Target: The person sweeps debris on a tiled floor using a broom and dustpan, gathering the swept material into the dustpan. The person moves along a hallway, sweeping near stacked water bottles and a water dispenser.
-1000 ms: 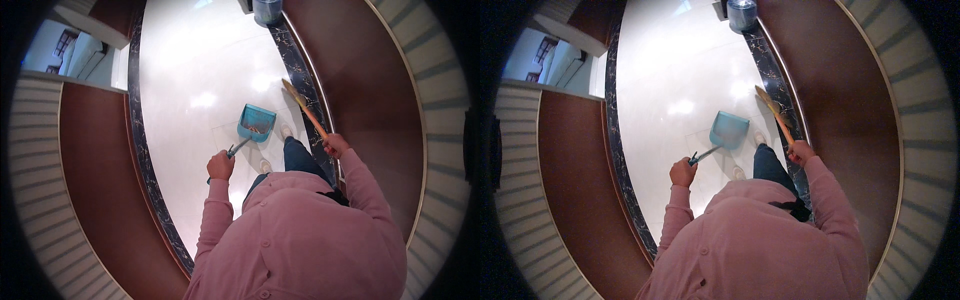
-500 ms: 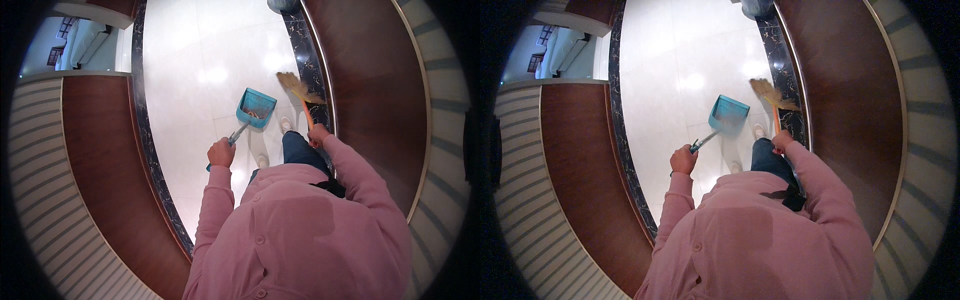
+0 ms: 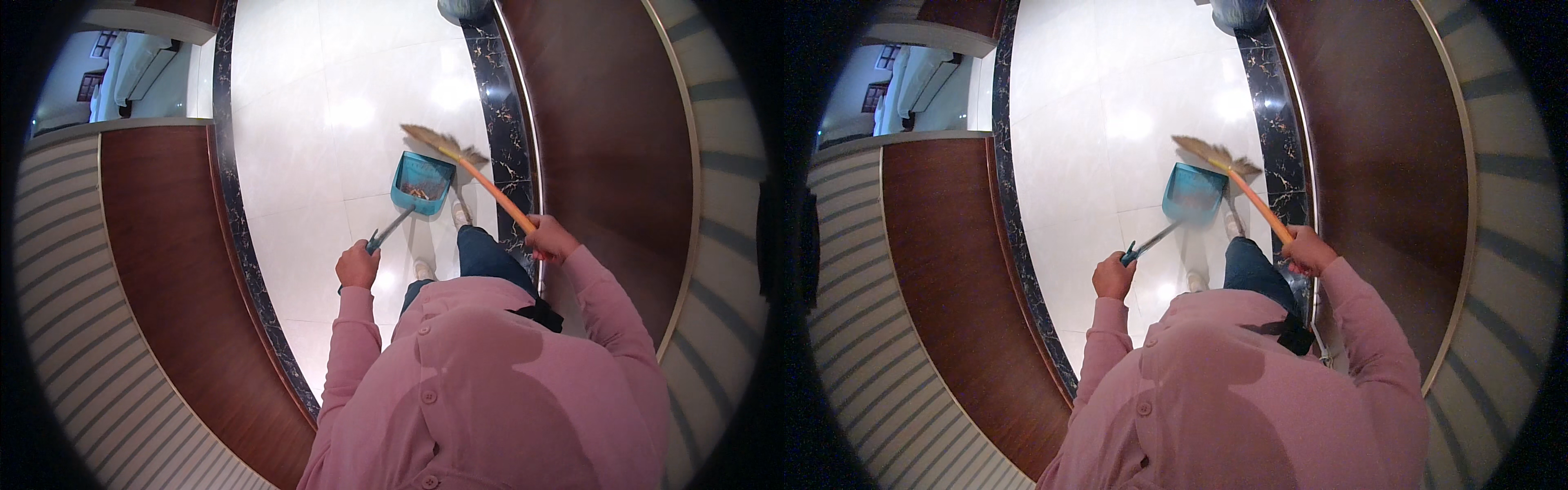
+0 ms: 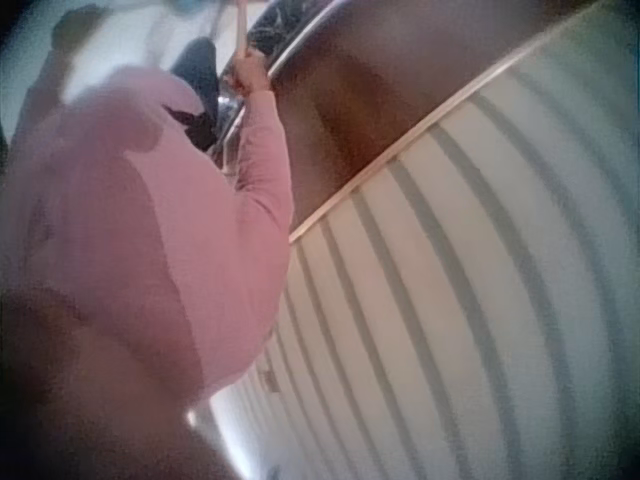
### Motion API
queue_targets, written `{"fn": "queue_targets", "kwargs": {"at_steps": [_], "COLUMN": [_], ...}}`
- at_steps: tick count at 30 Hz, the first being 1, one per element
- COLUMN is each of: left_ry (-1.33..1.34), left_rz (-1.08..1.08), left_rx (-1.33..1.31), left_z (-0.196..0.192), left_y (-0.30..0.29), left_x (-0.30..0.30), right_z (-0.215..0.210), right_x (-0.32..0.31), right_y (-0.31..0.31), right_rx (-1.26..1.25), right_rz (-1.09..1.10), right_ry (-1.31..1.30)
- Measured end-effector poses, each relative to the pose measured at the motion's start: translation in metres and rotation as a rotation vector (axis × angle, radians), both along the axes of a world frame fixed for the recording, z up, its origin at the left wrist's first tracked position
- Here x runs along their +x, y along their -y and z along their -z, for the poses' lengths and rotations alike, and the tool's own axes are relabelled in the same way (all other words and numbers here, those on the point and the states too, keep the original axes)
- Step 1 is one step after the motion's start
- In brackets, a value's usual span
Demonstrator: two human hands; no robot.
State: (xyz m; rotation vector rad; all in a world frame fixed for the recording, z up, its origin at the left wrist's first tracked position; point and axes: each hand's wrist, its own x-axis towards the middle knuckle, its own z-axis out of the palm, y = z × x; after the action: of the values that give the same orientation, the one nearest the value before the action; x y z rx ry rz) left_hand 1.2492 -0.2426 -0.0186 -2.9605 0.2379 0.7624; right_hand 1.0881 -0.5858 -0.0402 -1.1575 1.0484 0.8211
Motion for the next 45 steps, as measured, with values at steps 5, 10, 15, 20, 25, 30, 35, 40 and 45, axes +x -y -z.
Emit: {"fn": "queue_targets", "kwargs": {"at_steps": [5,10,15,20,25,30,35,40,45], "left_ry": [0.015,0.018,0.036,0.028,0.022,0.026,0.052,0.072,0.102], "left_rz": [-0.034,-0.052,-0.006,0.009,0.033,0.009,-0.037,-0.07,-0.082], "left_rx": [-0.034,-0.036,-0.033,-0.052,-0.058,-0.064,-0.094,-0.129,-0.134], "left_z": [-0.009,-0.011,-0.015,-0.011,0.002,0.004,0.002,-0.005,-0.004], "left_y": [0.003,0.007,0.014,0.019,0.021,0.008,-0.011,-0.047,-0.076], "left_x": [0.015,0.006,-0.001,0.003,0.009,0.006,0.012,0.017,0.023], "right_z": [0.042,0.103,0.119,0.096,0.059,0.034,0.036,0.071,0.114], "right_x": [0.054,0.114,0.108,0.059,0.032,0.008,0.0,0.051,0.119], "right_y": [0.023,0.025,-0.018,-0.039,-0.018,-0.015,-0.025,-0.046,-0.082], "right_rx": [-0.112,-0.236,-0.369,-0.344,-0.03,0.054,-0.033,-0.081,-0.156], "right_rz": [0.117,0.164,-0.11,-0.294,-0.147,-0.111,-0.071,-0.007,0.109], "right_ry": [0.063,0.005,0.035,0.135,0.036,0.024,0.075,0.146,0.026]}}
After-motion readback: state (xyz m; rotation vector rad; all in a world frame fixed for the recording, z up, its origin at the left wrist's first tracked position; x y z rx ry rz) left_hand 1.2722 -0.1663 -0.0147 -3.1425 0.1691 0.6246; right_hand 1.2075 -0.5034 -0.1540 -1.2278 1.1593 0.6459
